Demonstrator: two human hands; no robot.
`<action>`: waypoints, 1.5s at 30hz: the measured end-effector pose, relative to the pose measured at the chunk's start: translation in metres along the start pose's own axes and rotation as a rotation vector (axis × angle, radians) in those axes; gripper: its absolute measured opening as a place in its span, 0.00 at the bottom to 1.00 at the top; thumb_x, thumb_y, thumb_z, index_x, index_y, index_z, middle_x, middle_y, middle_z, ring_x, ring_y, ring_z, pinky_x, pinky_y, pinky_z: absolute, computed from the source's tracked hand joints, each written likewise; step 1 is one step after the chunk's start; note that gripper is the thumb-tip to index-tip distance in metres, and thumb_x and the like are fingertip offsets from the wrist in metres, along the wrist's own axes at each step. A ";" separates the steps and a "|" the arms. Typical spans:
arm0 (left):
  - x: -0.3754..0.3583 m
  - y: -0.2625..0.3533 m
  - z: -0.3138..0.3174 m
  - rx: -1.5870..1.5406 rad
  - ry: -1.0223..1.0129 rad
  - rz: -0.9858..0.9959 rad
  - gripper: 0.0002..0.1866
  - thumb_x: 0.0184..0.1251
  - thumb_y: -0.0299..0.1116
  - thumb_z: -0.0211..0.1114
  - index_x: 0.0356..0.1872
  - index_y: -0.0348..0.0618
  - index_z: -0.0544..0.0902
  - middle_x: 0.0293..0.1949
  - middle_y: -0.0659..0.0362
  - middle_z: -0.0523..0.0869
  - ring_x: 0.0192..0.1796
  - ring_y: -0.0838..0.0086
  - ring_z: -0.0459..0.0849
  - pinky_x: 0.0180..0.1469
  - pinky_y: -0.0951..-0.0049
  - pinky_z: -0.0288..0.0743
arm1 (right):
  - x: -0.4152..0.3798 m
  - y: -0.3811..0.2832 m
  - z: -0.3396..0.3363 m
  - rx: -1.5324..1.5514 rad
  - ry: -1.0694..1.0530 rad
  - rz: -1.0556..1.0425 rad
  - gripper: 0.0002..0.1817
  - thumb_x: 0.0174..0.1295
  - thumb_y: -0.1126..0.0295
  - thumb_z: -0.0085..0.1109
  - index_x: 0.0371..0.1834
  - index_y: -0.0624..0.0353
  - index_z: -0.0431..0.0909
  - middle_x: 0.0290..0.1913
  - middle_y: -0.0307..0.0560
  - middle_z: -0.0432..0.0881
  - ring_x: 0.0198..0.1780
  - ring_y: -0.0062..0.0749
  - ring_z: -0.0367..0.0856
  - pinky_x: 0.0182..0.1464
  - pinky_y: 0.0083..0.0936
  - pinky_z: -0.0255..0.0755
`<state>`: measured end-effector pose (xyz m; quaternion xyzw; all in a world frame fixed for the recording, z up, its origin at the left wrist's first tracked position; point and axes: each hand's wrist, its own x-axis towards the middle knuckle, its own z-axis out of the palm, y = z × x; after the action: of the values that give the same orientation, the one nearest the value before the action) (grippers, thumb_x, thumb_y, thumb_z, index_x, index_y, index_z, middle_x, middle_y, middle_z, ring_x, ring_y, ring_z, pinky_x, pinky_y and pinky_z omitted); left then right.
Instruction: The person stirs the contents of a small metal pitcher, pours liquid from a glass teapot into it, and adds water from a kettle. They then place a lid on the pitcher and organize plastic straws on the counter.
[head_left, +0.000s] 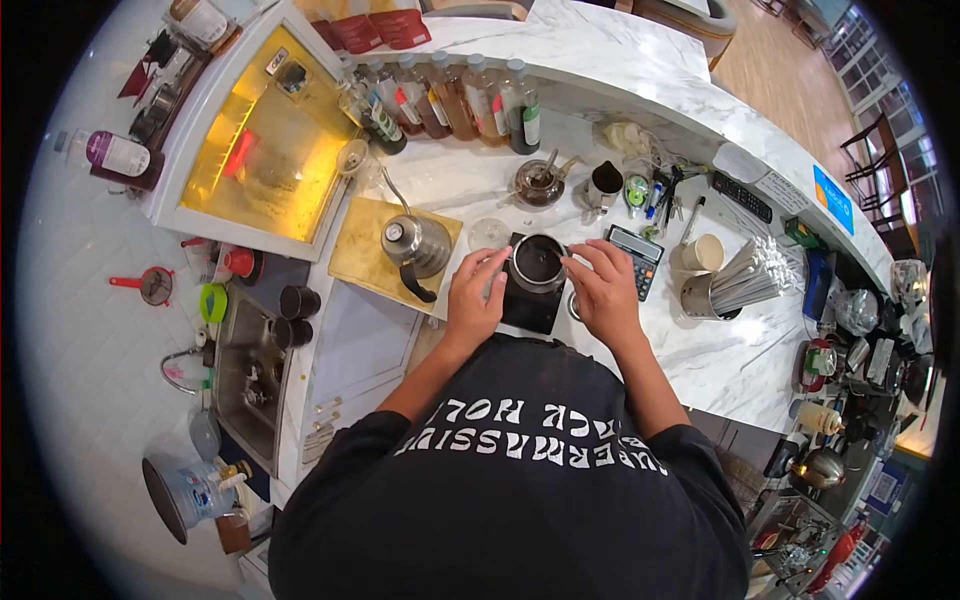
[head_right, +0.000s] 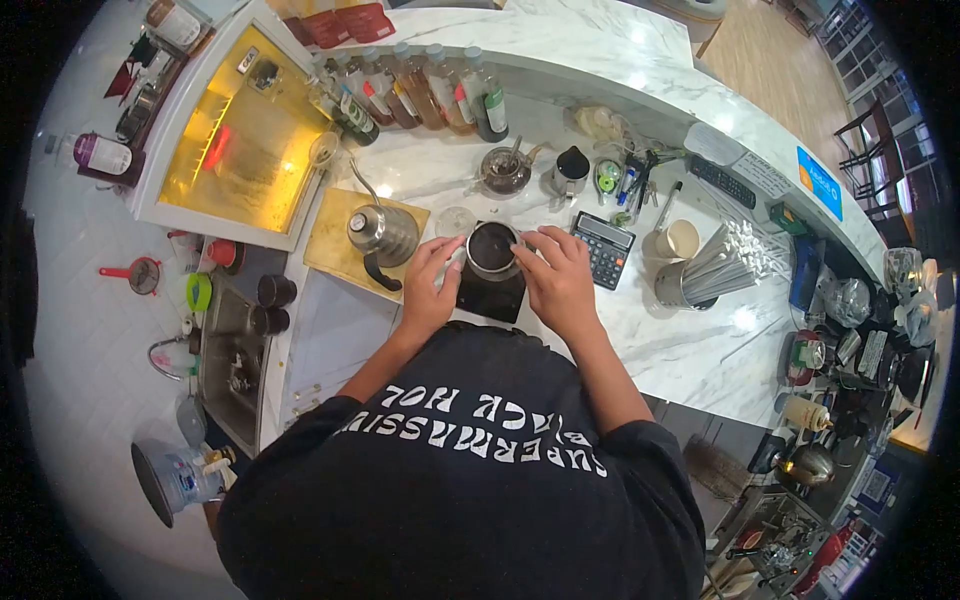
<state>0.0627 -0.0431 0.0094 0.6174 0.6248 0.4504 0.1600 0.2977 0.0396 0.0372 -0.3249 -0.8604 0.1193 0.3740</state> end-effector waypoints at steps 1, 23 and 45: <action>-0.001 -0.002 0.001 0.005 0.000 -0.005 0.21 0.76 0.26 0.66 0.67 0.47 0.88 0.60 0.50 0.86 0.59 0.54 0.87 0.64 0.59 0.79 | -0.001 0.001 -0.004 -0.003 -0.001 0.004 0.18 0.60 0.75 0.74 0.55 0.54 0.88 0.60 0.43 0.87 0.66 0.47 0.81 0.63 0.47 0.72; -0.004 -0.003 0.001 -0.049 0.037 -0.005 0.19 0.73 0.26 0.68 0.64 0.42 0.89 0.59 0.49 0.87 0.62 0.53 0.86 0.67 0.58 0.77 | -0.008 -0.007 -0.003 -0.038 0.015 0.072 0.15 0.62 0.74 0.74 0.53 0.53 0.89 0.61 0.41 0.88 0.63 0.45 0.82 0.62 0.49 0.70; -0.007 -0.008 0.003 -0.103 -0.019 -0.024 0.24 0.74 0.26 0.69 0.70 0.44 0.85 0.64 0.47 0.84 0.66 0.52 0.83 0.70 0.58 0.76 | -0.009 -0.022 0.000 -0.060 0.043 0.161 0.14 0.66 0.76 0.70 0.54 0.55 0.89 0.54 0.45 0.89 0.58 0.47 0.84 0.59 0.44 0.72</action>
<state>0.0608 -0.0467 -0.0008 0.6051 0.6066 0.4740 0.2030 0.2915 0.0169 0.0419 -0.4066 -0.8265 0.1160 0.3717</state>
